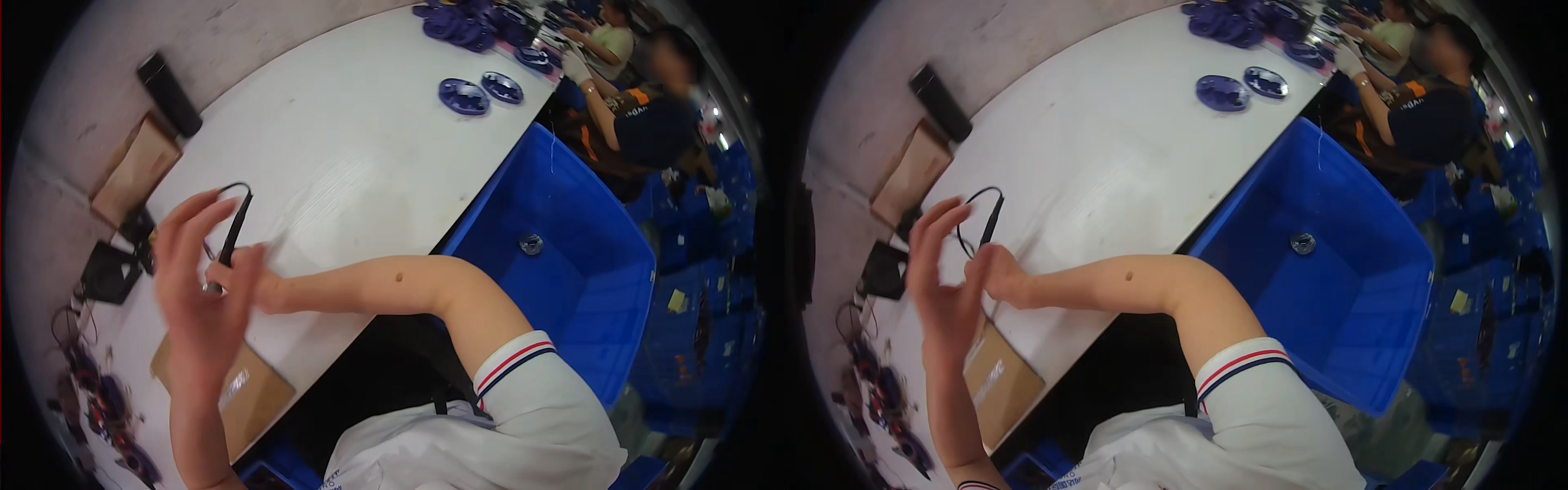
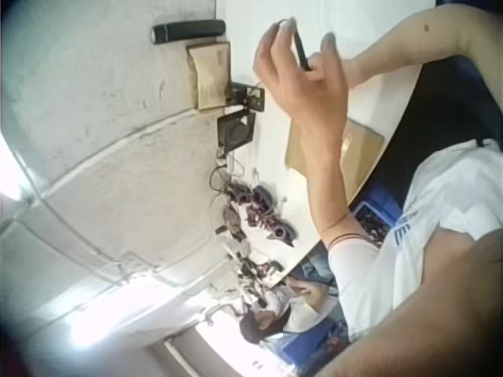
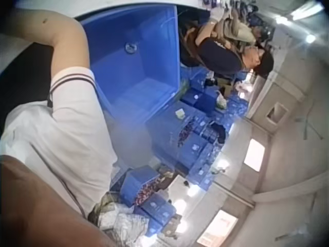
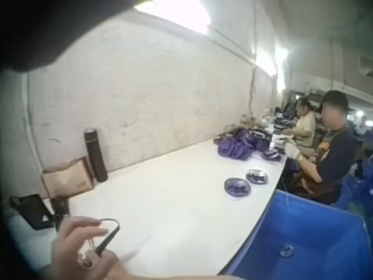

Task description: Soldering wires onto small electronic components at an assembly workbench.

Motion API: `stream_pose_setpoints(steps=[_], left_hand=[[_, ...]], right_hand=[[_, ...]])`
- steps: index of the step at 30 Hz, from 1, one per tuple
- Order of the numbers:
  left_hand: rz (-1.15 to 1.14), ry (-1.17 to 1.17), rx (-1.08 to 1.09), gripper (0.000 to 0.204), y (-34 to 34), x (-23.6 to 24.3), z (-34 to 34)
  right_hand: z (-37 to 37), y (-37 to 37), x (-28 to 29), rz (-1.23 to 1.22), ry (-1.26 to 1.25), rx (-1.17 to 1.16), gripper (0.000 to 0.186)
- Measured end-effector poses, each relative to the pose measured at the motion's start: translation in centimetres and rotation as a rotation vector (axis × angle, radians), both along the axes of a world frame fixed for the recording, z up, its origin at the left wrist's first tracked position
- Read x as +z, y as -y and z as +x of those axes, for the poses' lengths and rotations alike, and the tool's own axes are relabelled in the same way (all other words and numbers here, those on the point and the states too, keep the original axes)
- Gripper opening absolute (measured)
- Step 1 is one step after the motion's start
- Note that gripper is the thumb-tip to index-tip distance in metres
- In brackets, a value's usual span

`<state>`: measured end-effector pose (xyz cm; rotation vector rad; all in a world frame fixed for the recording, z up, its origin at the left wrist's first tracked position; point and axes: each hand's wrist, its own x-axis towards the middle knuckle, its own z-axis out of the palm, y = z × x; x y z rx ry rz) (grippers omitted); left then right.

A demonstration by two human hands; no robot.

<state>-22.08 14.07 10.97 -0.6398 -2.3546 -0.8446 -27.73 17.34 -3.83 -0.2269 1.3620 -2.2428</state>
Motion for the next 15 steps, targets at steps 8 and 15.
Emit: stream_pose_setpoints(steps=[8,15], left_hand=[[-0.306,0.022,-0.396,0.058,-17.4,-5.2,-15.2],[-0.408,0.002,-0.422,0.080,-31.1,-10.6,-24.2]], right_hand=[[-3.2,-2.0,-0.2,-0.113,0.060,0.138,0.024],[-5.3,-1.2,1.3,0.255,0.013,0.217,0.027]])
